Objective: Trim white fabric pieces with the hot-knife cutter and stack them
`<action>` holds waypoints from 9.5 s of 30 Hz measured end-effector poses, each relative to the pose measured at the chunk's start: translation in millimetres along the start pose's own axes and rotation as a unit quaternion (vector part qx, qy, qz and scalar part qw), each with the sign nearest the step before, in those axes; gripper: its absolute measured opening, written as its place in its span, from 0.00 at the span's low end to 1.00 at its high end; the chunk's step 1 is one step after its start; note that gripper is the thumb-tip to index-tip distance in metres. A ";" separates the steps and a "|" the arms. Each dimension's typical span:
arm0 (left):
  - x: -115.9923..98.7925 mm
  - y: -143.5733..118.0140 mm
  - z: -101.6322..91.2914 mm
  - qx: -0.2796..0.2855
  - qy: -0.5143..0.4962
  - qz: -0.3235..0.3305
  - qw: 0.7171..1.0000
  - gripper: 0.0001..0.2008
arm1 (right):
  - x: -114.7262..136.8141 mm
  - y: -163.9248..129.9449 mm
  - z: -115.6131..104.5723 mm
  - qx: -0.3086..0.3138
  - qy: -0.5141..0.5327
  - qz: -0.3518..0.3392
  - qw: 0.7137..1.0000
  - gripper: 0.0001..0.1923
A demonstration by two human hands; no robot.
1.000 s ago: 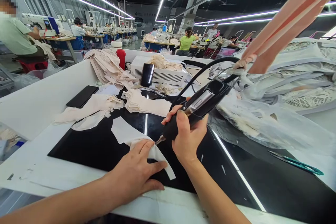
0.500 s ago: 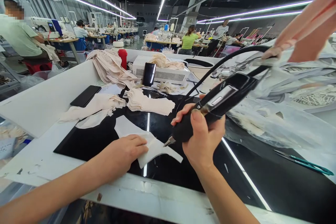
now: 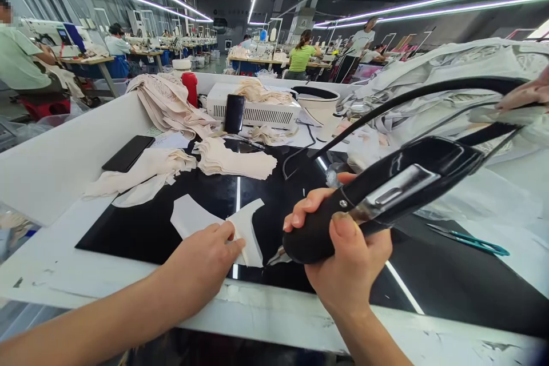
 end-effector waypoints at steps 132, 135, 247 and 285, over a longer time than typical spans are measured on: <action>11.0 -3.0 29.9 -0.272 0.002 0.208 0.940 0.07 | -15.5 -2.6 13.4 0.013 -0.012 0.007 1.000 0.24; 16.9 -3.8 33.3 -0.258 -0.007 0.202 0.945 0.06 | -14.4 -3.1 12.5 0.010 -0.011 0.016 1.000 0.26; 74.4 7.1 37.2 -0.237 -0.047 0.234 0.942 0.13 | -53.0 17.2 49.1 0.034 0.016 -0.006 0.999 0.22; 5.5 38.6 33.2 -0.141 -0.040 0.153 0.977 0.09 | -15.1 -4.5 -69.9 -0.086 -0.287 -0.190 0.935 0.29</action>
Point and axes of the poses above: each hand's wrist, its own y-axis towards the middle knuckle, its own z-axis out of the palm, x = y × z, the point moved 1 cm from there along y, towards the middle knuckle, and after that the axes turned 2 degrees about y, right-handed, at the moved point
